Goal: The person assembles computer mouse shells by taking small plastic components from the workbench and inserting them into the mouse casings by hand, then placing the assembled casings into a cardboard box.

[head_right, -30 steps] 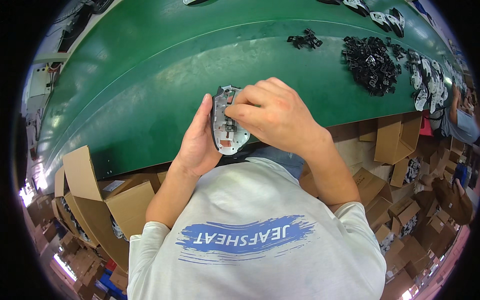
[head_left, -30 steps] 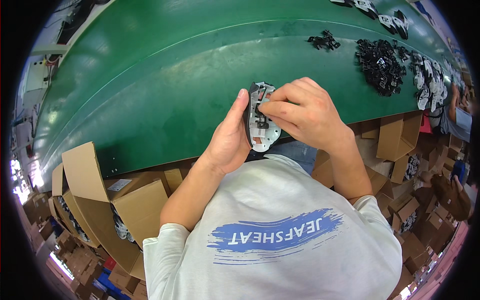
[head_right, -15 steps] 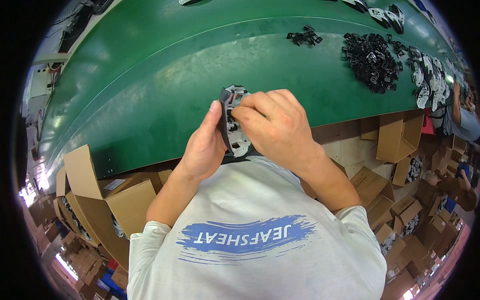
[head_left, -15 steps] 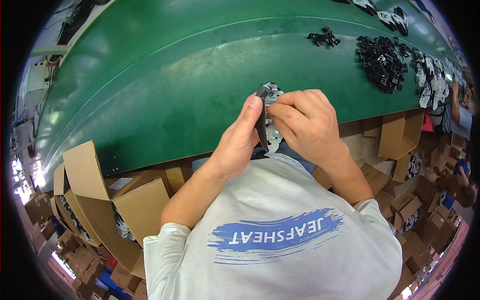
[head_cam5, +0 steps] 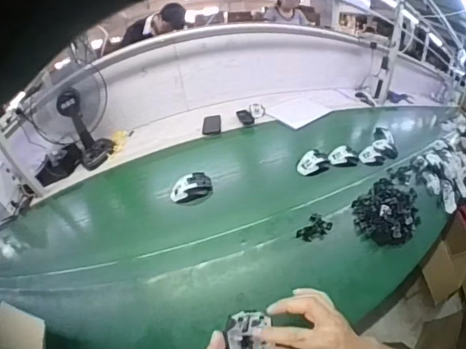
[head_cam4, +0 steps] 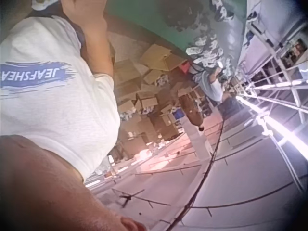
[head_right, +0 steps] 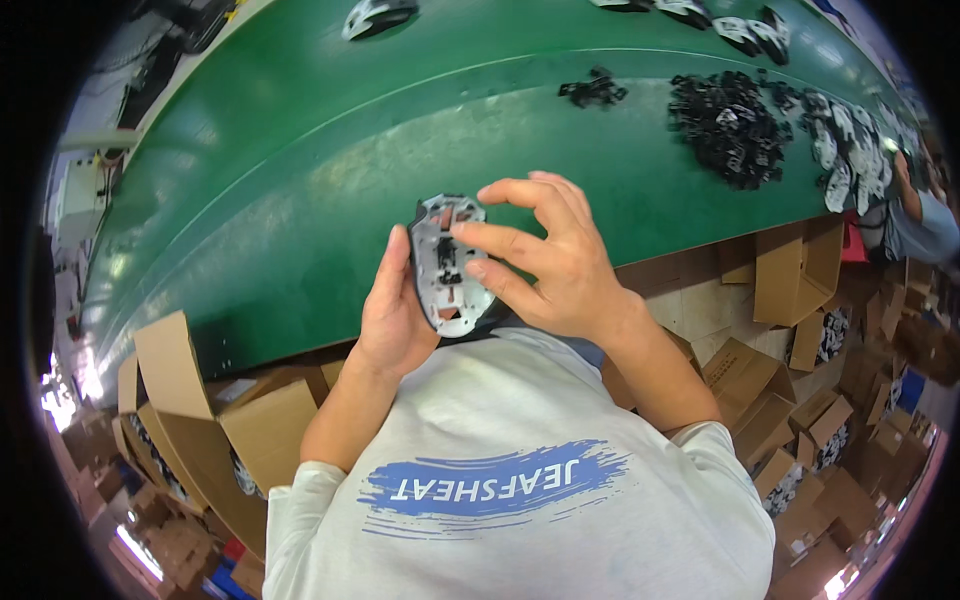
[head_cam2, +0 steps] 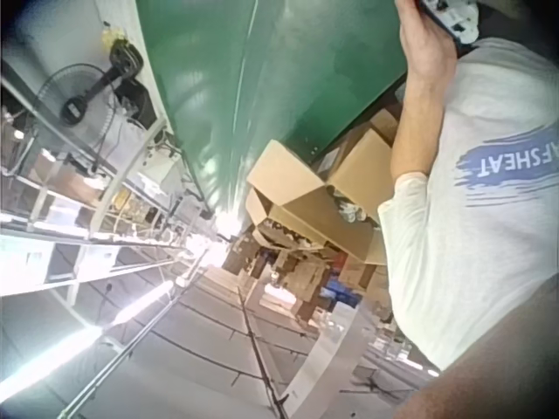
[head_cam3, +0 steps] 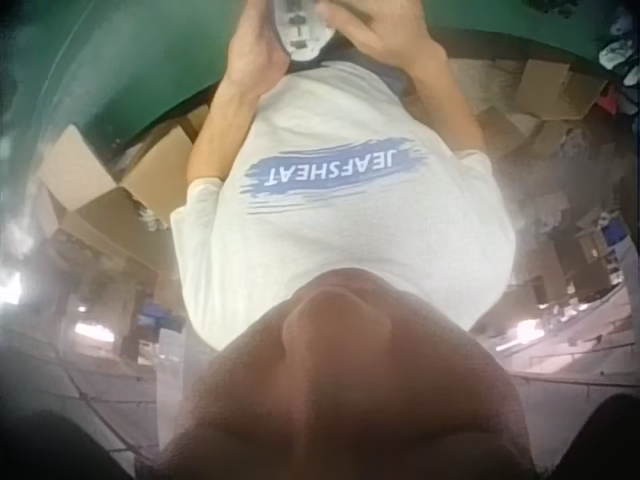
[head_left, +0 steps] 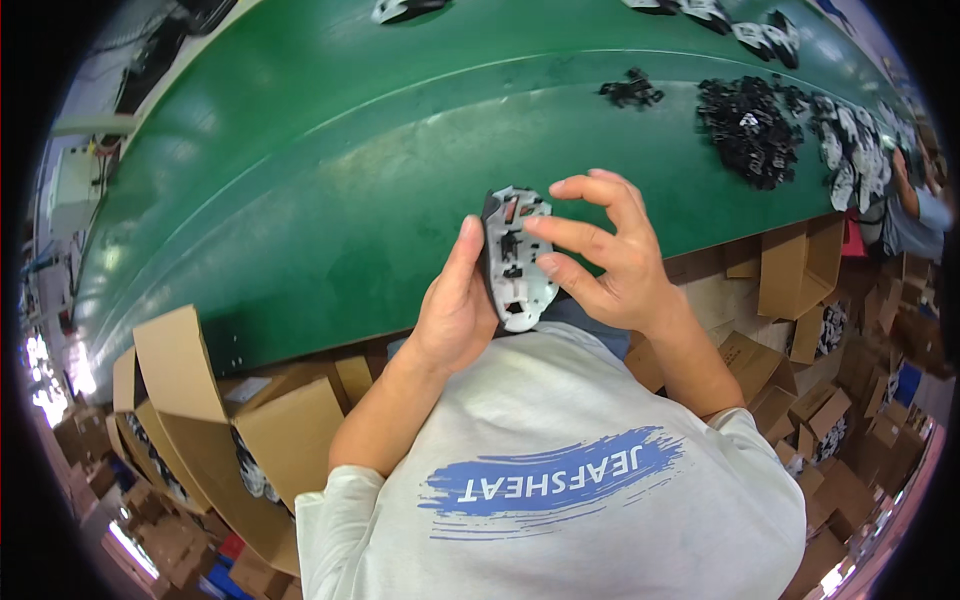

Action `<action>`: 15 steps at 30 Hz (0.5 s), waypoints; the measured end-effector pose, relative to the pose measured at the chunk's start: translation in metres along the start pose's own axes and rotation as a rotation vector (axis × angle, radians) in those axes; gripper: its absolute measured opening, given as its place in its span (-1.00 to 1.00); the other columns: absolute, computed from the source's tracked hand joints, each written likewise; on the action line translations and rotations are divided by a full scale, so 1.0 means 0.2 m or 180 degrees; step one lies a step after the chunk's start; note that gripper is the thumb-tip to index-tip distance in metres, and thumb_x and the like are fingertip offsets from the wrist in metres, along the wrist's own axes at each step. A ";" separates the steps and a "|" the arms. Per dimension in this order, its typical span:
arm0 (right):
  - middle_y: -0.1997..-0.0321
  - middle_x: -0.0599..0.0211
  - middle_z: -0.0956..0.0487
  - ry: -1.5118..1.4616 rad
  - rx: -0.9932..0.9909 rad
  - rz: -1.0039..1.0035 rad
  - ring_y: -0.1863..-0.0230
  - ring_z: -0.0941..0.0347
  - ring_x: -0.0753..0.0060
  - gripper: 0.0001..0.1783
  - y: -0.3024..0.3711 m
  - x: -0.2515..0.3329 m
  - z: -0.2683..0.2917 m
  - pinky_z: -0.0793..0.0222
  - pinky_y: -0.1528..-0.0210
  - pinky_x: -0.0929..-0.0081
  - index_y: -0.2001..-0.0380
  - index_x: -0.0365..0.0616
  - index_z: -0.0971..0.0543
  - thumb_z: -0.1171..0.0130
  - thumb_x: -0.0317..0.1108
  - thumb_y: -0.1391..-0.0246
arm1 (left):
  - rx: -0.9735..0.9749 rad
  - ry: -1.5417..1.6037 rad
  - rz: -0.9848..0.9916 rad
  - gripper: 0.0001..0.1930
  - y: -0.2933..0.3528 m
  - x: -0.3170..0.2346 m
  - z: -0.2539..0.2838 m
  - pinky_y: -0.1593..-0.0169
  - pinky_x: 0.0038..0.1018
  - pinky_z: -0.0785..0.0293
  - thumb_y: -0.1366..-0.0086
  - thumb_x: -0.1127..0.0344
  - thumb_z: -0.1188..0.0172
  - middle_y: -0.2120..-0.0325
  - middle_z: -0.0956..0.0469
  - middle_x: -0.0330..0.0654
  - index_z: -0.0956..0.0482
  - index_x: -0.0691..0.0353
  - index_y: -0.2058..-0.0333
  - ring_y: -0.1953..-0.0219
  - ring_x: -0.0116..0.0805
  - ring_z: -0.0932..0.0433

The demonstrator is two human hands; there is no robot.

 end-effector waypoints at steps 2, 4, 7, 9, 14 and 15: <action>-0.22 0.14 -0.62 -0.1051 -0.0391 -0.0876 -0.22 -0.53 0.01 -0.50 0.00 -0.06 0.01 -0.35 -0.38 0.01 -0.21 -0.05 -0.68 -0.40 -0.30 -0.18 | -0.0007 0.0066 0.0000 -0.36 0.00 0.05 0.06 -0.39 -0.19 -0.46 -0.70 -0.19 0.28 -0.32 -0.53 -0.17 -0.37 0.14 -0.44 -0.33 -0.23 -0.54; -0.25 0.10 -0.64 -0.1856 0.0230 -0.1367 -0.23 -0.57 0.06 -0.45 0.02 -0.11 -0.11 -0.44 -0.34 0.17 -0.32 -0.18 -0.56 -0.31 -0.29 -0.31 | 0.0176 0.0373 -0.0041 -0.36 0.02 0.03 0.07 -0.37 -0.18 -0.47 -0.69 -0.20 0.26 -0.30 -0.55 -0.13 -0.40 0.13 -0.42 -0.31 -0.21 -0.55; -0.23 0.08 -0.66 -0.2904 -0.0089 -0.1656 -0.16 -0.64 0.25 -0.47 -0.02 -0.10 -0.19 -0.54 -0.26 0.26 -0.32 -0.22 -0.55 -0.31 -0.31 -0.34 | -0.0308 -0.0257 -0.0473 -0.39 0.04 -0.05 0.04 -0.28 -0.17 -0.55 -0.70 -0.16 0.28 -0.28 -0.55 -0.17 -0.39 0.12 -0.41 -0.26 -0.24 -0.57; -0.21 0.08 -0.66 -0.2938 -0.0312 -0.1765 -0.10 -0.66 0.25 -0.47 -0.04 -0.12 -0.13 -0.57 -0.21 0.27 -0.31 -0.23 -0.55 -0.31 -0.32 -0.33 | -0.0279 -0.0707 -0.0416 -0.37 0.08 -0.09 0.05 -0.10 -0.19 -0.66 -0.66 -0.10 0.12 -0.31 -0.49 -0.17 -0.22 0.17 -0.50 -0.19 -0.29 -0.60; -0.06 0.10 -0.64 -0.2450 -0.0300 -0.1593 0.03 -0.65 0.19 -0.47 -0.09 -0.09 -0.10 -0.59 -0.08 0.24 -0.30 -0.16 -0.58 -0.33 -0.32 -0.29 | -0.0718 -0.1832 -0.0755 -0.38 0.05 -0.12 0.04 -0.10 -0.31 -0.61 -0.47 0.43 -0.10 -0.24 -0.47 -0.06 -0.23 0.31 -0.46 -0.17 -0.31 -0.57; -0.02 0.11 -0.63 -0.2382 -0.0332 -0.1463 0.05 -0.64 0.17 -0.47 -0.09 -0.08 -0.11 -0.58 -0.05 0.24 -0.29 -0.14 -0.59 -0.34 -0.32 -0.27 | -0.0845 -0.1875 -0.0847 -0.41 0.05 -0.11 0.07 -0.11 -0.33 -0.60 -0.47 0.46 -0.09 -0.25 -0.47 -0.07 -0.25 0.32 -0.44 -0.17 -0.32 -0.57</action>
Point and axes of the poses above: each hand's wrist, its own y-axis away from the middle knuckle, its own z-axis out of the back of the hand, x = y × z, the point moved 5 cm from there along -y, towards the middle knuckle
